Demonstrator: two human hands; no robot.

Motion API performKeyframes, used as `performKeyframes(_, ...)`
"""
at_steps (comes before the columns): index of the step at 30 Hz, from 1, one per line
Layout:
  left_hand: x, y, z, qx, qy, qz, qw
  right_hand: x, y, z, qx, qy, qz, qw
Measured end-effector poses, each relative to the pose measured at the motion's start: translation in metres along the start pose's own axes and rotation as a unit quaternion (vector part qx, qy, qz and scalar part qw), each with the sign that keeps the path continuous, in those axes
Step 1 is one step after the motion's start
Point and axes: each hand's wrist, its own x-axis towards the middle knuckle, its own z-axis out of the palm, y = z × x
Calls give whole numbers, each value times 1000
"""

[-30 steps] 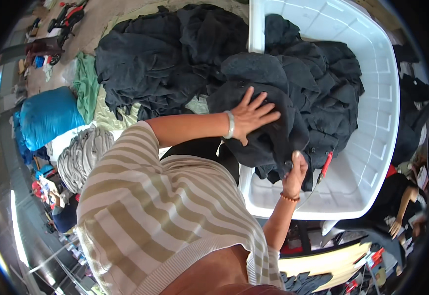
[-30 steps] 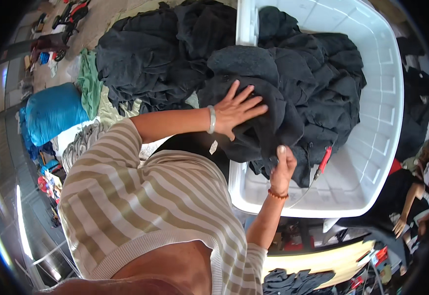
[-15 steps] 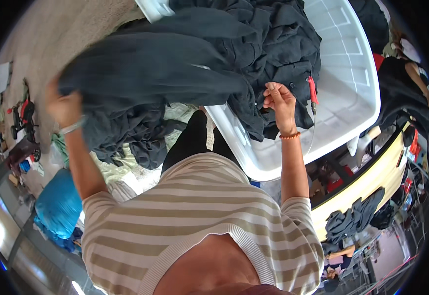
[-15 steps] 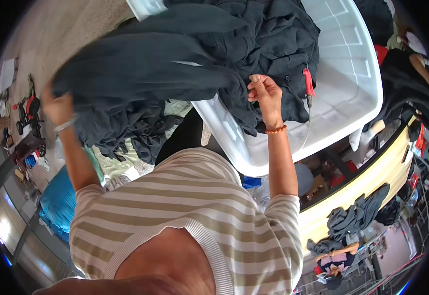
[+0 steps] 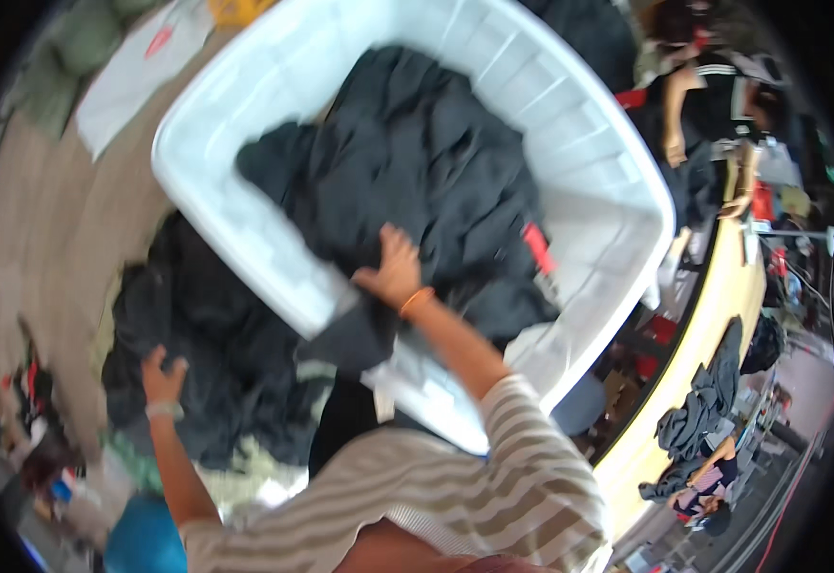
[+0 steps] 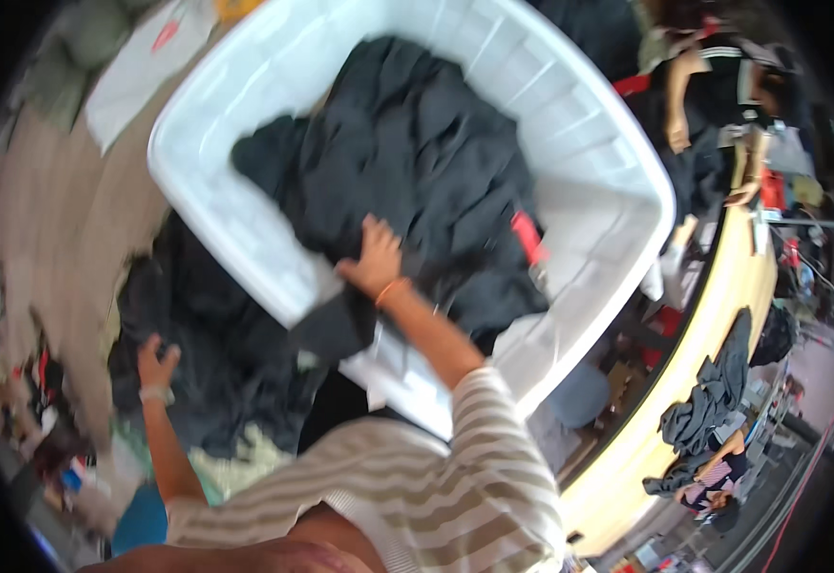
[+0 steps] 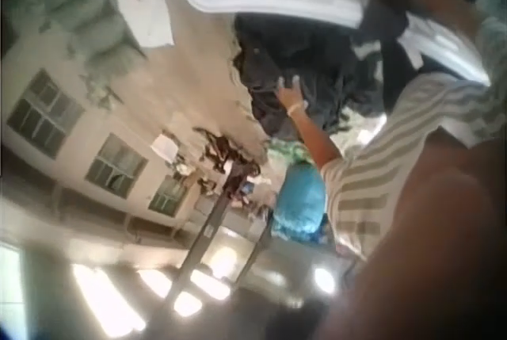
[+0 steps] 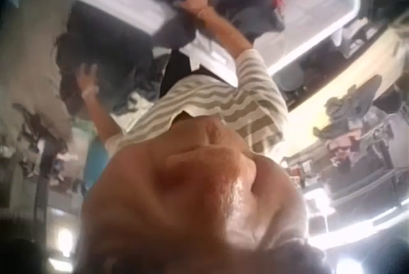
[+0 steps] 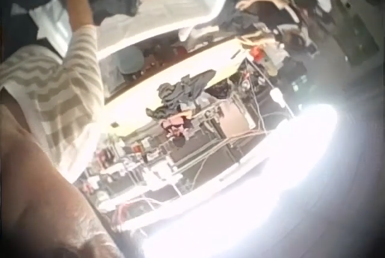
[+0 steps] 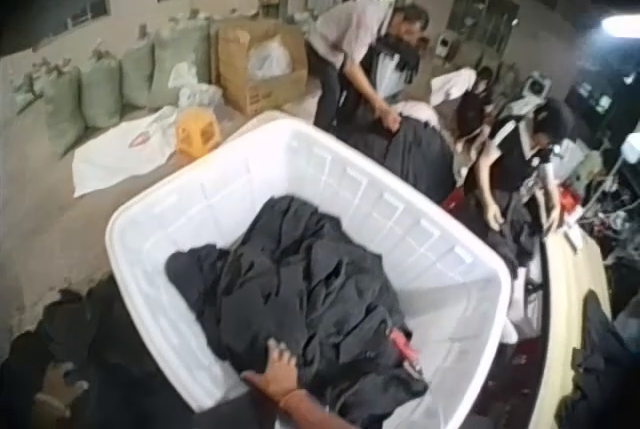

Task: Inspect black garments for loose threads and trim them using thread snips.

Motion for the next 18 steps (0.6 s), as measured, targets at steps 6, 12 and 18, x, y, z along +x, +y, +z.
performKeyframes(6,-6,202,26,-101,30,281,954,35,12,34,-52,-51,87,994)
performKeyframes(12,10,267,62,-176,-49,378,908,26,-16,-55,244,-66,44,967)
performKeyframes(18,54,326,173,-549,-336,-56,763,-71,-105,-190,568,-197,25,799)
